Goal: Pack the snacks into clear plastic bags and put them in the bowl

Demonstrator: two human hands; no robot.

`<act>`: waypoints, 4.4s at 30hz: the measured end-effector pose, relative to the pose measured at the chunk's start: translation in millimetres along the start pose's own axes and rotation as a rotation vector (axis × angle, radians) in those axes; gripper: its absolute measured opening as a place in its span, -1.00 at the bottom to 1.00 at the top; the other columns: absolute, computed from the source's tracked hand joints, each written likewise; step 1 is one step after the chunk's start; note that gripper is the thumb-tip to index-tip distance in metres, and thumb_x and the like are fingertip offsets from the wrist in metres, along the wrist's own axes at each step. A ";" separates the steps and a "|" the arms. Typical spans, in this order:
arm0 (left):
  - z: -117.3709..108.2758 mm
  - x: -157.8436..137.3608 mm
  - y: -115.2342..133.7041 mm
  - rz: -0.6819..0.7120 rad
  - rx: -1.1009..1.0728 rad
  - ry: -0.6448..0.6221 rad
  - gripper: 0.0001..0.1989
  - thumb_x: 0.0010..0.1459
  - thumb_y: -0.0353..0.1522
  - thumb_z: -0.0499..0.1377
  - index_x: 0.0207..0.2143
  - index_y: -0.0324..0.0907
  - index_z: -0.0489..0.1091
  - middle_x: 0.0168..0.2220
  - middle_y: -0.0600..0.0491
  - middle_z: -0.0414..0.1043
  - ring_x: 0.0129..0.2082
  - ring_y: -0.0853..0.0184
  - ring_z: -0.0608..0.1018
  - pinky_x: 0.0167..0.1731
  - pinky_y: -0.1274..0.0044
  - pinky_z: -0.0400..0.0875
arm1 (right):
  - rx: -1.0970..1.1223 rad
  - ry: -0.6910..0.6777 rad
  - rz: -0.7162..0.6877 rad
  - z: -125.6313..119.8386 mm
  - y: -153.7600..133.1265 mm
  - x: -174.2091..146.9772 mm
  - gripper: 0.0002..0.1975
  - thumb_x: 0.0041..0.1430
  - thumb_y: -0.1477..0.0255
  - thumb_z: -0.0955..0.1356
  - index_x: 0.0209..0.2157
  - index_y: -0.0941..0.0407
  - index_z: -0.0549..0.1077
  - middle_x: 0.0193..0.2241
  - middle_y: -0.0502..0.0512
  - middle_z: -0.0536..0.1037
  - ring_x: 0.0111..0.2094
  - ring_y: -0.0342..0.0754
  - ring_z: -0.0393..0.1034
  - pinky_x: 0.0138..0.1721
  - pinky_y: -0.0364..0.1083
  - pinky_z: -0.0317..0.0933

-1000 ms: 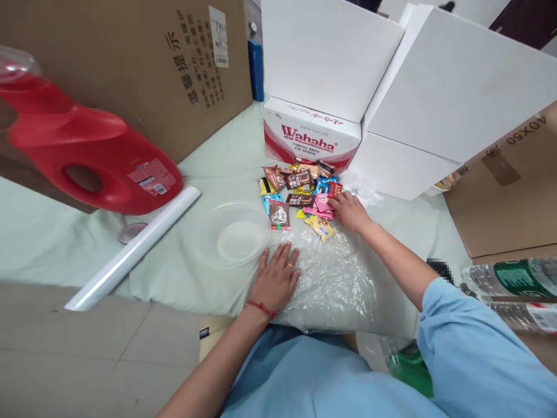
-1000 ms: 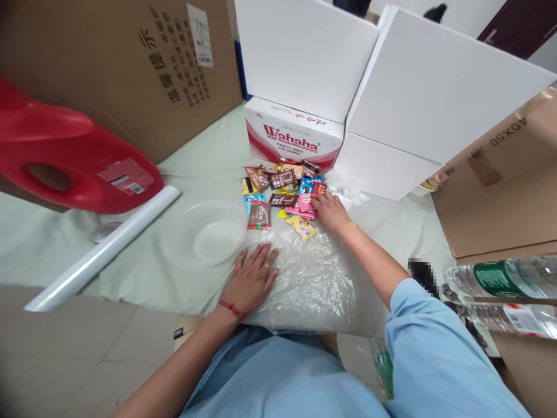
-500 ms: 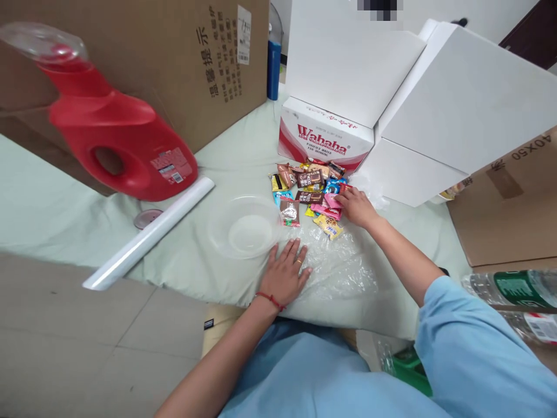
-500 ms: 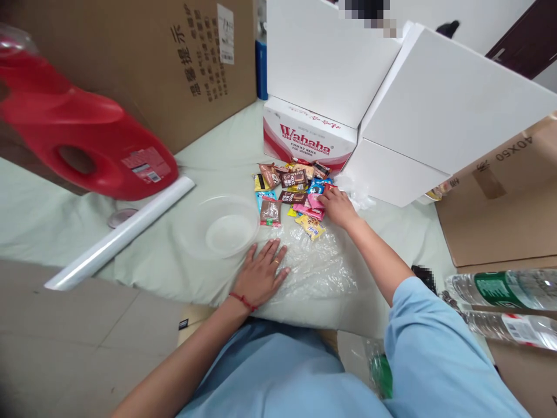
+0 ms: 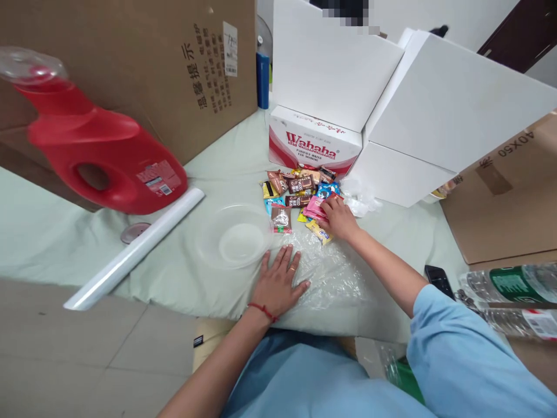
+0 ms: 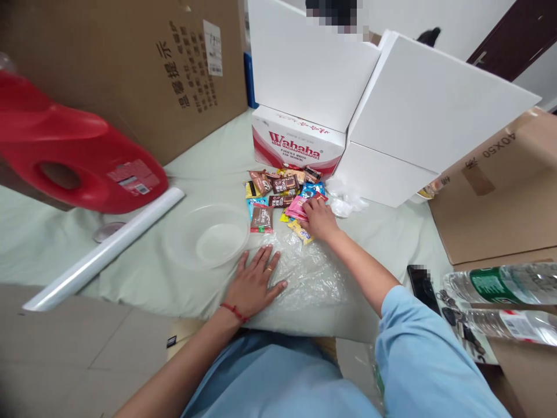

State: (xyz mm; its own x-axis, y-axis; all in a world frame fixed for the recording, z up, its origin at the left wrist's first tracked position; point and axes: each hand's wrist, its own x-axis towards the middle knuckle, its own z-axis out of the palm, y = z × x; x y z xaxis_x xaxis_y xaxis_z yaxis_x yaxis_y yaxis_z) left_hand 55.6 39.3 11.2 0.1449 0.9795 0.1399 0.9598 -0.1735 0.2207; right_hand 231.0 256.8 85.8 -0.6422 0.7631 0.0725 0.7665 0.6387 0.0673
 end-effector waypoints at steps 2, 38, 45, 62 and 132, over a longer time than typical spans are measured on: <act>-0.2 0.4 -0.2 -0.001 0.005 -0.006 -0.24 0.35 0.08 -0.07 0.43 -0.15 0.11 0.50 -0.14 -0.05 0.49 0.06 0.06 0.42 0.02 -0.22 | -0.001 0.005 0.007 -0.2 -0.9 1.3 -0.56 0.30 0.20 0.39 0.11 0.15 0.45 0.15 0.34 0.39 0.15 0.27 0.18 0.08 0.11 0.19; -4.7 4.4 0.5 0.028 0.034 -0.012 -0.31 0.37 -0.04 -0.02 0.42 -0.18 0.14 0.48 -0.20 -0.02 0.47 0.02 0.13 0.41 -0.02 -0.18 | 0.086 -0.080 0.410 -13.9 122.6 -156.2 -0.51 0.36 0.36 0.20 0.26 0.18 0.32 0.03 0.32 0.56 -0.03 0.17 0.47 -0.08 0.01 0.31; -4.5 6.1 2.4 0.025 0.030 -0.008 -0.29 0.36 -0.01 -0.04 0.42 -0.18 0.14 0.47 -0.22 0.02 0.46 -0.01 0.16 0.40 -0.04 -0.16 | 0.146 -0.015 0.318 -2.6 115.5 -180.9 -0.44 0.35 0.34 0.26 0.33 0.14 0.28 0.02 0.38 0.44 0.03 0.24 0.35 0.08 0.18 0.30; -7.4 6.1 6.6 -0.032 0.058 -0.062 -0.39 0.44 -0.24 -0.21 0.45 -0.27 0.02 0.47 -0.14 0.02 0.47 0.10 0.14 0.41 0.02 -0.12 | 0.738 -0.444 -0.300 -28.5 -20.1 -102.5 -0.69 0.37 0.34 0.31 0.06 0.11 0.53 -0.05 0.17 0.63 -0.05 0.08 0.48 0.03 0.00 0.30; -29.3 -74.6 -17.7 0.514 -0.331 0.038 -0.46 0.31 -0.22 0.23 0.28 -0.13 0.25 0.36 -0.30 0.25 0.38 0.06 0.32 0.35 0.09 0.19 | 0.649 -0.111 -0.115 -9.0 8.9 -279.6 -0.18 0.21 0.16 0.49 0.41 -0.05 0.15 0.32 0.30 0.29 0.36 0.27 0.13 0.30 0.30 0.19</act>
State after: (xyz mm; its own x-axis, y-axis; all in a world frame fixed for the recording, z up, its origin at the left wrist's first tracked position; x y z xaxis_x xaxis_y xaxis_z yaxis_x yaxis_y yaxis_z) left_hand 20.8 -33.6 25.2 0.5549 0.7590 0.3407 0.6431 -0.6511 0.4030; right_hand 417.4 48.2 75.1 -0.7421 0.6703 -0.0046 0.5630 0.6196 -0.5469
